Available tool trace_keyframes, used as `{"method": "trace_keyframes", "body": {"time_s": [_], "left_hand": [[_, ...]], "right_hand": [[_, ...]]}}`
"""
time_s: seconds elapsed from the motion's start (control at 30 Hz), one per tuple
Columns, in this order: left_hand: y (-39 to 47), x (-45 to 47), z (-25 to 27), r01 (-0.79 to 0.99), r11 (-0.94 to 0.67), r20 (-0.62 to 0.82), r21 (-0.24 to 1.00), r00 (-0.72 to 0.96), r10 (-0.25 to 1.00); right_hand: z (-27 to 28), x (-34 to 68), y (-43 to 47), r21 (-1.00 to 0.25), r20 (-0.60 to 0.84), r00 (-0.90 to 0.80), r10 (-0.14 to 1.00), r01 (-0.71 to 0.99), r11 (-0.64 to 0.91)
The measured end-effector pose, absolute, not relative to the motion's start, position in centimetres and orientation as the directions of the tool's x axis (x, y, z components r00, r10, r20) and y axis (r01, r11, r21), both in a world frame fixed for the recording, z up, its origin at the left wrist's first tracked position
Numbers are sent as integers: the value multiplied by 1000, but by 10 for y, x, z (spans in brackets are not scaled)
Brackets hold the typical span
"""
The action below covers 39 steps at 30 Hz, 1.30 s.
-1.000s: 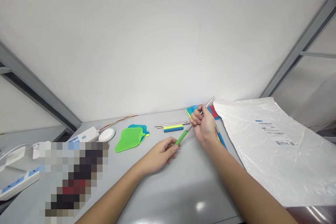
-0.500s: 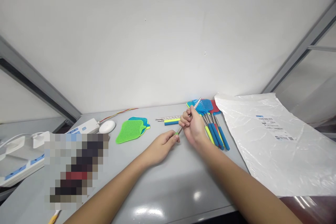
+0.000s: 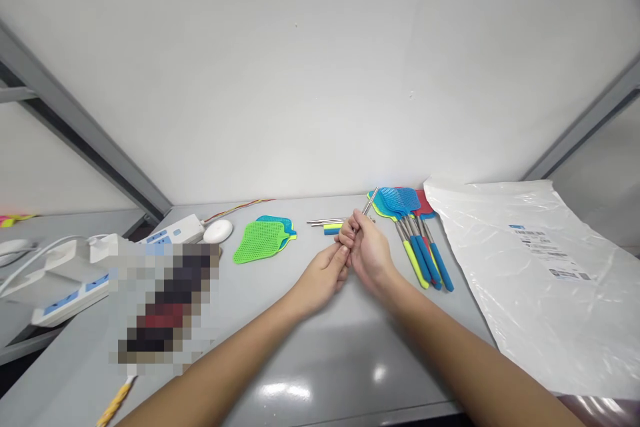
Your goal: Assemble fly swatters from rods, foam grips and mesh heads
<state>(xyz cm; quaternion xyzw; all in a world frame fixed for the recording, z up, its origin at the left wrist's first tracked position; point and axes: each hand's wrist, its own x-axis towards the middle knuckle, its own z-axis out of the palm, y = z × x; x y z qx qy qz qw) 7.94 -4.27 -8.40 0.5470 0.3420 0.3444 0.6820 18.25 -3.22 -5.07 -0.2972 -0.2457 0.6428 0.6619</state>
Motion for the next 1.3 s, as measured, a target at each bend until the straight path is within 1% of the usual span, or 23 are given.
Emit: {"method": "trace_keyframes", "body": {"time_s": [0.13, 0.2, 0.27, 0.33, 0.43, 0.53, 0.6, 0.7, 0.8, 0.9, 1.0, 1.1, 1.2, 1.3], "left_hand": [[-39, 78, -85, -136, 189, -87, 973, 539, 838], [-38, 76, -82, -123, 184, -92, 975, 532, 842], [-37, 73, -78, -107, 172, -91, 979, 528, 844], [-36, 70, -74, -80, 163, -95, 983, 538, 838], [-35, 66, -70, -9, 180, -144, 984, 562, 814], [-36, 64, -68, 48, 212, -198, 976, 600, 775], [-37, 64, -67, 62, 214, -206, 975, 625, 753], [-38, 64, -67, 81, 182, -191, 980, 637, 747], [-40, 64, -66, 109, 136, -174, 985, 630, 757], [-42, 65, -65, 97, 163, -187, 982, 644, 742], [-40, 66, -66, 41, 217, -194, 975, 629, 753], [-34, 66, -69, -124, 274, -155, 954, 576, 802], [-27, 63, -72, -288, 382, -167, 878, 564, 809], [-22, 59, -74, -375, 459, -189, 805, 572, 798]], "right_hand": [[-57, 180, -34, -816, -43, 42, 998, -577, -11], [-58, 182, -33, -848, -30, 52, 998, -530, 2], [-56, 187, -29, -870, -8, 98, 995, -492, 42], [-51, 196, -25, -874, 39, 183, 982, -470, 123], [-42, 215, -17, -858, 107, 336, 936, -444, 258], [-35, 232, -11, -819, 98, 400, 911, -488, 302], [-32, 237, -9, -768, 35, 367, 930, -585, 260], [-30, 236, -9, -689, -55, 271, 961, -707, 160], [-28, 232, -11, -665, -61, 198, 978, -739, 108], [-26, 233, -12, -654, -55, 153, 987, -753, 80], [-26, 237, -13, -629, -58, 133, 989, -774, 67], [-26, 241, -13, -591, -85, 167, 982, -802, 85], [-25, 241, -15, -565, -118, 227, 967, -816, 122], [-24, 239, -17, -567, -132, 298, 945, -805, 174]]}}
